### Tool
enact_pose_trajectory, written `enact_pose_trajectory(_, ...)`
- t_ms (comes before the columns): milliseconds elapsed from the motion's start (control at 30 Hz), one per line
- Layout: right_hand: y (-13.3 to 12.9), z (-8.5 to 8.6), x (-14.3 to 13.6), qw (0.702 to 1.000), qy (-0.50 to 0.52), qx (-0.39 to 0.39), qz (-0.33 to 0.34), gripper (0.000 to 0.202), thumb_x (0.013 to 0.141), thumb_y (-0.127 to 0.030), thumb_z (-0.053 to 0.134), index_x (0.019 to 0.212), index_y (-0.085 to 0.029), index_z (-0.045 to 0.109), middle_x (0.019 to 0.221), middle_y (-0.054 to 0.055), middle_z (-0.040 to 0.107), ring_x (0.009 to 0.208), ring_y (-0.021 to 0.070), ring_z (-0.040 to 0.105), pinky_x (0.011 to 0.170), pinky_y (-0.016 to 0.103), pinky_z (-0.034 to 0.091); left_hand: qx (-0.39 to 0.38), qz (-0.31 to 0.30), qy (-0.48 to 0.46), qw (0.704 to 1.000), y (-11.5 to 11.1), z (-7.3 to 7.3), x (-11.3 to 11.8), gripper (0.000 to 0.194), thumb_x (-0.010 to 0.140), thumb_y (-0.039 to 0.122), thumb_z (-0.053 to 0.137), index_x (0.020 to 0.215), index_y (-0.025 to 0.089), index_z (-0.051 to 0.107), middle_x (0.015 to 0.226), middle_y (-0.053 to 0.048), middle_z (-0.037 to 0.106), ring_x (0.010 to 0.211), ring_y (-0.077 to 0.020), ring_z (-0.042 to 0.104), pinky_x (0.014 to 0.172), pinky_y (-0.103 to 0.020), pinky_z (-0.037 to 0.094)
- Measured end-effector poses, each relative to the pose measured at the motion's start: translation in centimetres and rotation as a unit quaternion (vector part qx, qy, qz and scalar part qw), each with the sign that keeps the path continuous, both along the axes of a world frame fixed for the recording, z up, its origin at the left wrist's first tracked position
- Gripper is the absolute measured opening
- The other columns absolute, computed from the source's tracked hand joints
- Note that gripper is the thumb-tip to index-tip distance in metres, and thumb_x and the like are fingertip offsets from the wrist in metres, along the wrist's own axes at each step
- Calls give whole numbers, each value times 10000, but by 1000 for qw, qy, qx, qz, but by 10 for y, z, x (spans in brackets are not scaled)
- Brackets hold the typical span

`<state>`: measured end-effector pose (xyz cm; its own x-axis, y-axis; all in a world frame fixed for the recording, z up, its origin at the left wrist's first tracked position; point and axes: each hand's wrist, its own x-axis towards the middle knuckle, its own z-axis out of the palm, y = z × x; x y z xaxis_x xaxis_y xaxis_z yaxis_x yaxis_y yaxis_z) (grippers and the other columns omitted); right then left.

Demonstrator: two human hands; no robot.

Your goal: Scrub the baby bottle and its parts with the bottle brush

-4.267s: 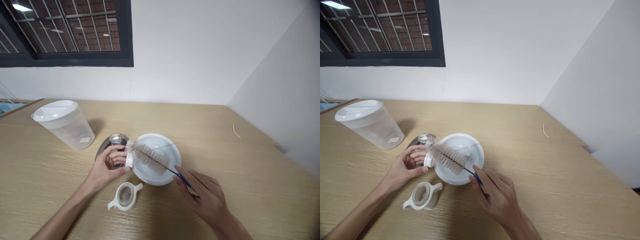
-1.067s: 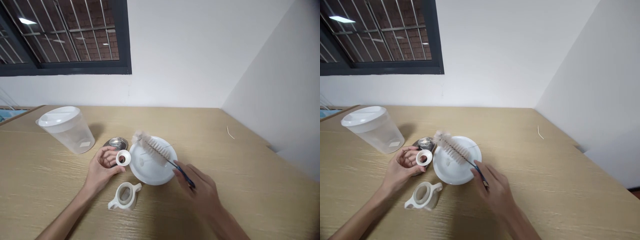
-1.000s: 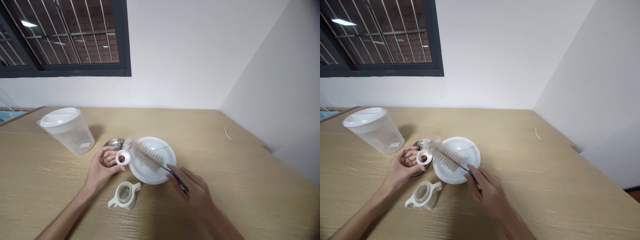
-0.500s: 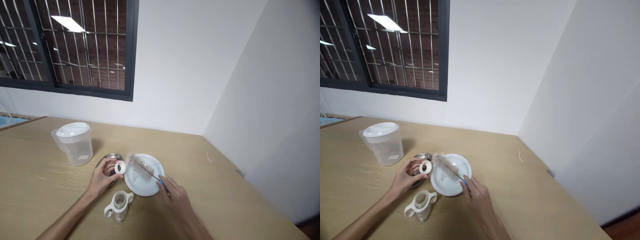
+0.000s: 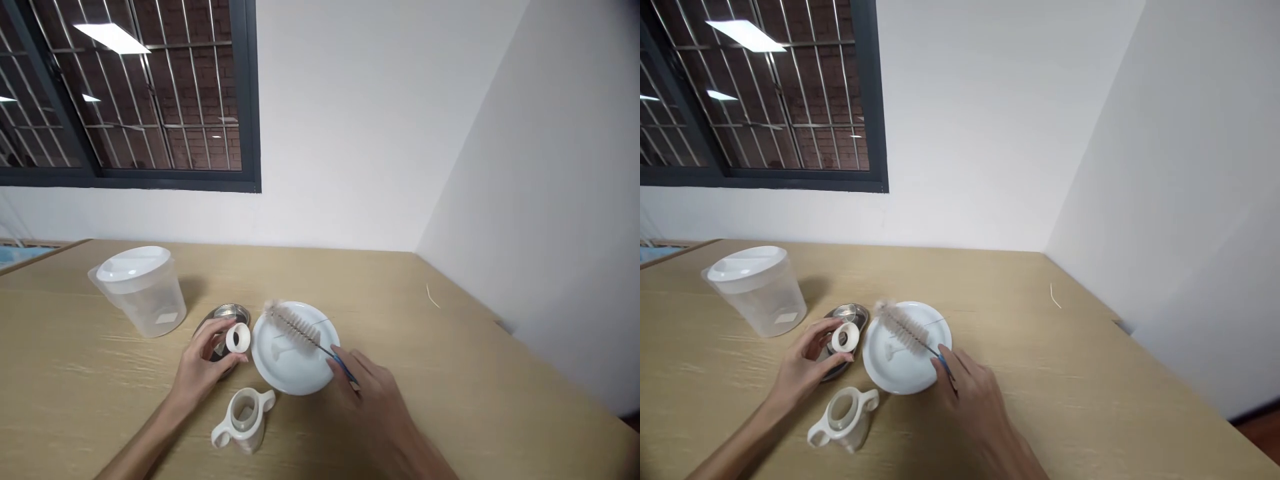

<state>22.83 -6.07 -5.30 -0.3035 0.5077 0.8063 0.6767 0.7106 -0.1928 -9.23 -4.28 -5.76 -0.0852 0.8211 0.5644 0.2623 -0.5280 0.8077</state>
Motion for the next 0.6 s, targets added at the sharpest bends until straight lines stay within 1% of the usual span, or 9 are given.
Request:
enact_pose_trajectory(100,-2,1,-1,1000,4,1,25,224,966,-159,569,1181,-136,626,798,47,706,618,123,658,569,227,510,0,5,19,1000,-1,1,1,497,646,211,888,1111,299,737,1155,-63,624,1147,-272,610,959,-400,560)
enact_pose_trajectory(167,-3,0,-3,999,-11,4,31,237,963,-164,580,1195,-140,623,766,34,695,589,116,644,560,227,503,-10,0,-4,1000,-2,4,3,481,630,207,896,1077,294,743,1138,-57,618,1124,-264,621,933,-377,566)
enact_pose_trajectory(267,1,0,0,1000,-13,7,0,211,959,-171,585,1161,-141,638,718,18,666,546,107,612,514,223,469,-45,1,-79,996,-4,9,9,496,597,209,914,1047,284,720,1117,-35,635,1050,-232,660,870,-328,578)
enact_pose_trajectory(367,3,1,3,999,25,-3,-34,195,950,-155,582,1132,-144,652,702,9,646,524,103,587,495,226,459,-110,5,-125,986,-6,14,14,519,601,249,913,1061,256,674,1069,-37,695,964,-220,695,837,-330,586)
enact_pose_trajectory(433,2,2,2,999,39,-18,-22,206,949,-150,578,1139,-149,655,750,28,678,572,113,630,531,223,496,-147,-13,-139,979,-7,16,15,514,639,274,894,1086,240,643,1039,-49,731,942,-222,708,846,-347,585)
enact_pose_trajectory(500,-1,2,-2,999,22,-24,13,218,962,-176,567,1161,-154,652,813,50,717,642,125,681,582,217,535,-173,-42,-151,972,-7,16,14,497,671,277,877,1100,232,631,1026,-58,748,931,-217,712,847,-341,581)
enact_pose_trajectory(567,-2,1,-5,999,1,-22,32,229,975,-201,557,1181,-155,646,810,48,729,626,121,688,579,209,544,-193,-77,-155,966,-6,15,12,489,665,254,885,1091,219,647,1000,-60,750,899,-206,709,814,-309,577)
enact_pose_trajectory(600,-2,1,-6,999,-2,-20,28,225,976,-202,558,1177,-155,647,796,45,729,607,119,684,572,208,544,-200,-93,-156,963,-6,14,11,494,653,238,893,1088,211,660,983,-61,748,883,-201,705,793,-293,572)
